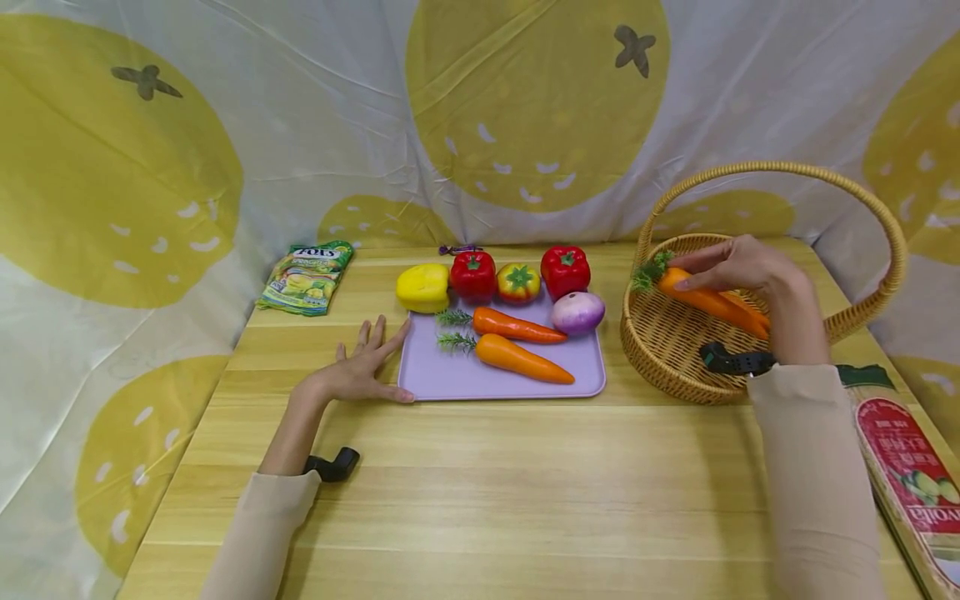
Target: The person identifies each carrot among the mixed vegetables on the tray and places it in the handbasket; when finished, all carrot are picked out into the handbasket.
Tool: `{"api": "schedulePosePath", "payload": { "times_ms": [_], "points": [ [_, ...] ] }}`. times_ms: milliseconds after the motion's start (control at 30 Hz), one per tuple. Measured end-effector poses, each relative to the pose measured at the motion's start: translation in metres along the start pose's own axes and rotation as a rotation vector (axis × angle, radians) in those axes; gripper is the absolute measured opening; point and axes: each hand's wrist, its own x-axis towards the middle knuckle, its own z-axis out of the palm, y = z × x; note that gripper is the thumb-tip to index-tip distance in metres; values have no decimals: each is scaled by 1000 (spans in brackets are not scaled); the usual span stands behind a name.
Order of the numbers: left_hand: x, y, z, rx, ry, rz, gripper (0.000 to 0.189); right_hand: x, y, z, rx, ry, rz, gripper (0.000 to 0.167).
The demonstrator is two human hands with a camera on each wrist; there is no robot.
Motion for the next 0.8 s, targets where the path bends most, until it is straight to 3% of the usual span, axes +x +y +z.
{"api": "schedulePosePath", "payload": {
  "times_ms": [100, 400, 800],
  "points": [
    [0, 0, 0, -2, -2, 0, 125, 4, 4, 2, 28, 10, 50, 39],
    [-1, 2, -1, -2, -9, -2, 125, 15, 13, 9, 16, 19, 28, 55],
    [0, 2, -1, 5, -11, -3, 124, 28, 22, 19, -8, 32, 5, 55]
  ]
}}
